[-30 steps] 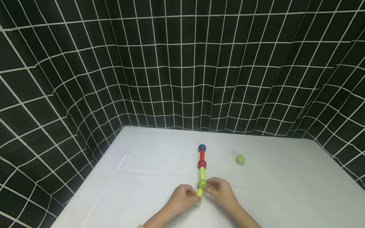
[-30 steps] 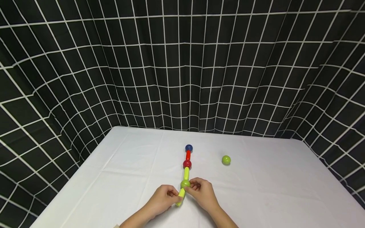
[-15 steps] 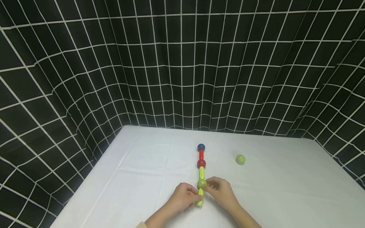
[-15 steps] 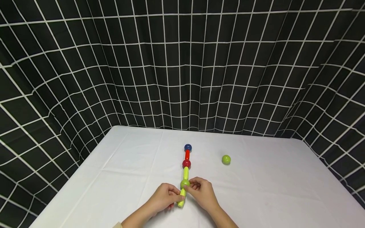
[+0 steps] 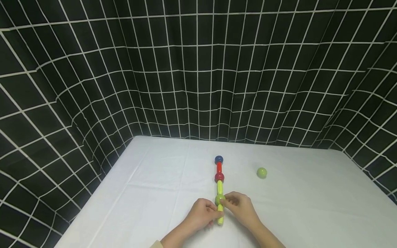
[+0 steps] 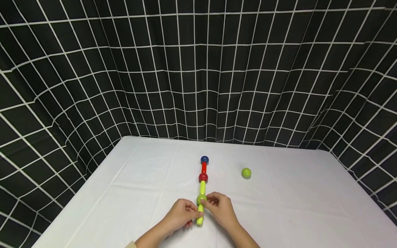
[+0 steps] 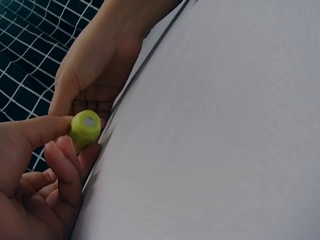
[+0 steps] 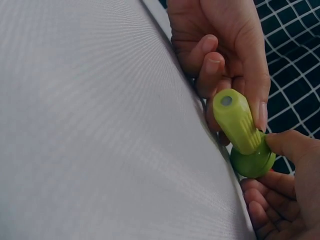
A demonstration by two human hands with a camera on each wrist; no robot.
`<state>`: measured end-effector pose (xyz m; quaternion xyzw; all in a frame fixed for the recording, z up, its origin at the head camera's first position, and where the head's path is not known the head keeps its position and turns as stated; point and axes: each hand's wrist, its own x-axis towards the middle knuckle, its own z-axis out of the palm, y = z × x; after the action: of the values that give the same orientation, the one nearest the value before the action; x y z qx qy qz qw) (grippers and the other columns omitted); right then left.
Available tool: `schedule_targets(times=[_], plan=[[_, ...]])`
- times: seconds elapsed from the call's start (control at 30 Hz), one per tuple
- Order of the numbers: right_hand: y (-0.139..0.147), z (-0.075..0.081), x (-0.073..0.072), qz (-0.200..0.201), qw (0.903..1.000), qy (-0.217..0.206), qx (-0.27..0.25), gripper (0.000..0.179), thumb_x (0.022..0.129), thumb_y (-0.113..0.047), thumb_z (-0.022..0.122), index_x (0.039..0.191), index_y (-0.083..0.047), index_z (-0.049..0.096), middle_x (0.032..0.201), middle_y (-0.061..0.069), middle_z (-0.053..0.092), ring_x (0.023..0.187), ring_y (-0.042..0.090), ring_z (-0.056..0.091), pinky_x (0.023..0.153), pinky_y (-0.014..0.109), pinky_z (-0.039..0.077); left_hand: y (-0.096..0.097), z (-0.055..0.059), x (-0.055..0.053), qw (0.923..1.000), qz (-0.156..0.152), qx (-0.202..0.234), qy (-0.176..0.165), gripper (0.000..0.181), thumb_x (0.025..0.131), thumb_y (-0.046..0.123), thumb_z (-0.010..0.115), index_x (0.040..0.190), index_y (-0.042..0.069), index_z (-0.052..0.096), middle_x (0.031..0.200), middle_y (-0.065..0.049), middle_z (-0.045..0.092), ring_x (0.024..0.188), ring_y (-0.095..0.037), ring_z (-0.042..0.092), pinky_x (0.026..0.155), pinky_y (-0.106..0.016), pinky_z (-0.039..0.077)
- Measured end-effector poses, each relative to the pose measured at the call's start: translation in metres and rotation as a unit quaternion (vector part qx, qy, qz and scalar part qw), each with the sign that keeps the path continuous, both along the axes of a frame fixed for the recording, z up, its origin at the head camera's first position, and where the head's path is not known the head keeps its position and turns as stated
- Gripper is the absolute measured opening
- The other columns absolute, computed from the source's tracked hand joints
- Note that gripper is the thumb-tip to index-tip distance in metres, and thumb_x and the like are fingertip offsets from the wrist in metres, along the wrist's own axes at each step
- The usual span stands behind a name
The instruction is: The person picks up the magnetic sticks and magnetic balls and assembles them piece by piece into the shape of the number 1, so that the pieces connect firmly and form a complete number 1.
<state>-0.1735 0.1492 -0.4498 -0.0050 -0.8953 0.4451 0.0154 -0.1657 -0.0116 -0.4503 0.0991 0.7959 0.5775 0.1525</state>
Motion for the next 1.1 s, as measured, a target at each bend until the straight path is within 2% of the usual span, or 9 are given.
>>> schedule_targets(times=[0.23,0.47,0.8,1.1], plan=[[-0.0003,0.0003,0.0018,0.005,1.0,0.001,-0.008,0.028,0.079,-0.032,0.072,0.09,-0.007,0.069,0.075,-0.002,0.066,0.064,0.008,0.052,0.055,0.018,0.043,-0.0017,-0.0046,-0.0039,0.9998,-0.013,0.011,-0.008,0.018,0.076,0.021,0.073,0.072,0.005,0.066,0.049,0.005,0.053,0.039,-0.004,0.044,0.039,-0.013,0.035],[0.0007,-0.0005,0.0004,0.011,0.9998,-0.002,-0.015,0.029,0.08,-0.032,0.071,0.092,-0.006,0.069,0.076,-0.001,0.066,0.065,0.008,0.054,0.057,0.017,0.045,-0.0025,-0.0046,-0.0046,0.9993,-0.021,0.026,-0.016,0.018,0.077,0.021,0.074,0.073,0.005,0.066,0.049,0.005,0.054,0.036,-0.002,0.042,0.037,-0.012,0.032],[0.0023,-0.0018,-0.0005,0.011,0.9998,0.002,-0.019,0.03,0.08,-0.032,0.071,0.092,-0.005,0.069,0.078,0.0,0.068,0.065,0.008,0.055,0.057,0.018,0.046,-0.0012,-0.0044,-0.0055,0.9989,-0.021,0.038,-0.018,0.019,0.078,0.021,0.072,0.074,0.003,0.067,0.048,0.005,0.053,0.035,0.0,0.043,0.037,-0.011,0.034],[0.0025,0.0006,0.0014,0.009,0.9997,0.0,-0.023,0.032,0.08,-0.032,0.071,0.093,-0.004,0.069,0.079,0.001,0.068,0.065,0.008,0.056,0.057,0.017,0.046,-0.0003,-0.005,-0.0044,0.9991,-0.016,0.032,-0.021,0.019,0.079,0.022,0.072,0.075,0.004,0.066,0.048,0.005,0.052,0.035,-0.001,0.041,0.037,-0.011,0.033]])
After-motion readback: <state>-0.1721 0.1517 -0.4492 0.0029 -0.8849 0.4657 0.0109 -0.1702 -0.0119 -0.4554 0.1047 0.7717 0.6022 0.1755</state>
